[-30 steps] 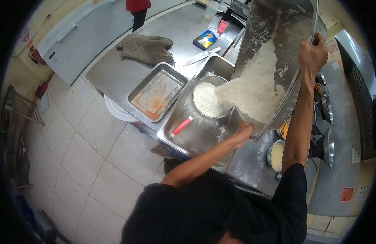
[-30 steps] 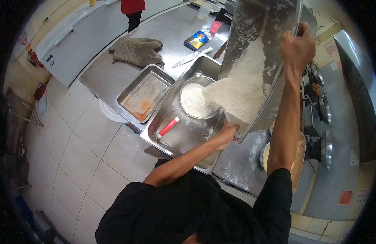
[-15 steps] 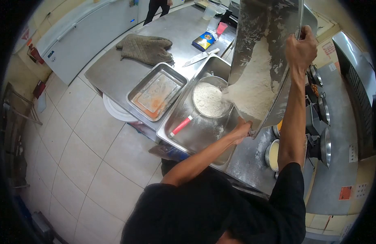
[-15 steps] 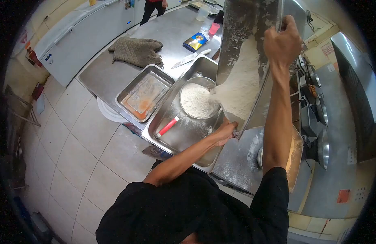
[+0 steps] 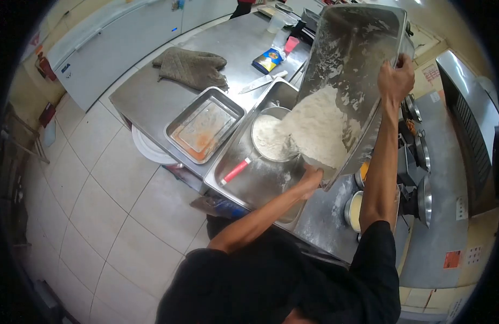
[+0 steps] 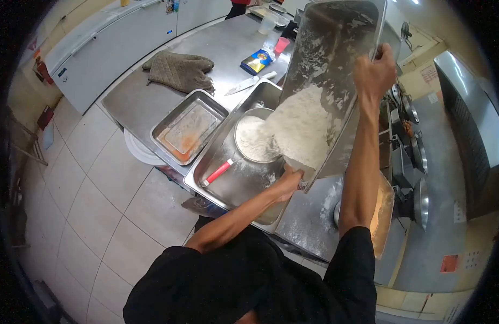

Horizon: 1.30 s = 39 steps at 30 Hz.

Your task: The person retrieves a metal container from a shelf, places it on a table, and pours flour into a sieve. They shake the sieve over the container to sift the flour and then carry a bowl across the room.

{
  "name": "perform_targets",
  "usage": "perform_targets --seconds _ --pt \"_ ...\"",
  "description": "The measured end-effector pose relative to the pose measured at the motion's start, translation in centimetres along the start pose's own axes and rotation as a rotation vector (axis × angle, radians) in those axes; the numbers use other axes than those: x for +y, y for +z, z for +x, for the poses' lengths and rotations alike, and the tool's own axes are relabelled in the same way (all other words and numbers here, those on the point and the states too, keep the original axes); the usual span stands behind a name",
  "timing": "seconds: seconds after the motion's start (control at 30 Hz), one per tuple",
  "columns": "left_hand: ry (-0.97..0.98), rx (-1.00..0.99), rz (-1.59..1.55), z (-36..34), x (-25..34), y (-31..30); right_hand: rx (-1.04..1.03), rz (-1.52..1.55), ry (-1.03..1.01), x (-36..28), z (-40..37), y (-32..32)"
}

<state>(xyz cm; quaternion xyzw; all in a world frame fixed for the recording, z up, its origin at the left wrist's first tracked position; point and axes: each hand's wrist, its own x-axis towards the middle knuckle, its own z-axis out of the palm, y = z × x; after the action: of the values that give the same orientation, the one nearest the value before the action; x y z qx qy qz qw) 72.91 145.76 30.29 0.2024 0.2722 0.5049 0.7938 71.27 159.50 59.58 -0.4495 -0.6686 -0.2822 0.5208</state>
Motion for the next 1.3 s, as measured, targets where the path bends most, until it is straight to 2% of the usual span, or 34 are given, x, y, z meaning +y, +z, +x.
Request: perform_targets --seconds 0.07,0.13,0.2,0.27,0.3,0.37,0.47,0.5,0.53,0.6,0.63,0.7,0.8,0.87,0.93,1.07,1.1,1.2,1.23,1.3 --pt "-0.035 0.092 0.015 1.5 -2.0 -0.4 0.011 0.066 0.005 -1.0 -0.7 -0.8" --pt "-0.051 0.048 0.09 2.8 -2.0 -0.7 0.002 0.119 0.003 -1.7 -1.0 -1.5" --pt "-0.104 -0.009 0.122 0.9 -3.6 -1.0 -0.081 0.007 0.043 -0.9 -1.9 -2.6" --pt "-0.048 -0.079 0.088 -0.8 0.6 0.3 -0.081 0.001 0.009 -1.4 -0.1 -1.5" --pt "-0.045 0.051 0.065 0.3 -0.6 0.5 -0.075 0.017 0.003 -1.4 0.1 -1.2" --pt "-0.159 -0.096 0.109 3.7 -6.3 -2.7 -0.081 0.022 0.078 -0.5 -2.4 -3.3" --pt "0.056 0.012 0.129 4.5 -3.2 0.2 -0.018 0.186 0.071 -1.4 -1.2 -2.8" --pt "-0.032 -0.064 0.106 4.5 -2.8 -0.3 -0.056 -0.065 0.013 -0.1 -0.9 -2.6" --pt "-0.127 -0.137 0.086 3.9 -3.4 -1.0 -0.045 -0.06 0.02 1.1 -1.9 -3.4" --pt "0.001 -0.051 0.091 3.5 -1.6 0.1 0.017 0.016 -0.051 1.9 -0.6 -2.8" --pt "0.062 -0.015 0.136 3.6 -2.0 0.1 -0.031 0.039 0.079 2.2 -0.6 -3.2" --pt "0.073 0.061 0.207 2.2 -3.7 -0.4 0.036 0.001 0.052 5.7 -0.4 -3.5" --pt "0.129 0.135 0.283 1.3 -1.4 1.0 0.129 -0.024 0.066 9.3 -0.3 -5.6" --pt "0.211 0.14 0.397 -0.4 -0.3 1.2 0.19 0.011 0.168 13.2 -0.7 -7.4" --pt "0.304 0.128 0.477 -0.3 -1.2 0.8 0.199 -0.013 0.321 15.0 -2.3 -10.8" --pt "0.427 0.084 0.656 -1.9 -1.5 2.0 0.287 -0.023 0.667 23.3 -6.5 -17.9" --pt "0.45 0.02 0.649 -2.9 -1.1 2.7 0.329 -0.008 0.742 25.6 -8.0 -20.0" --pt "0.463 -0.138 0.579 -4.5 -1.6 4.5 0.27 -0.023 0.838 33.5 -13.0 -25.5" --pt "0.441 -0.158 0.532 -4.6 -2.7 5.0 0.233 -0.178 0.876 33.4 -13.9 -26.4" --pt "0.357 -0.22 0.329 -5.9 -3.1 7.0 0.266 -0.033 0.938 34.8 -15.0 -27.6"
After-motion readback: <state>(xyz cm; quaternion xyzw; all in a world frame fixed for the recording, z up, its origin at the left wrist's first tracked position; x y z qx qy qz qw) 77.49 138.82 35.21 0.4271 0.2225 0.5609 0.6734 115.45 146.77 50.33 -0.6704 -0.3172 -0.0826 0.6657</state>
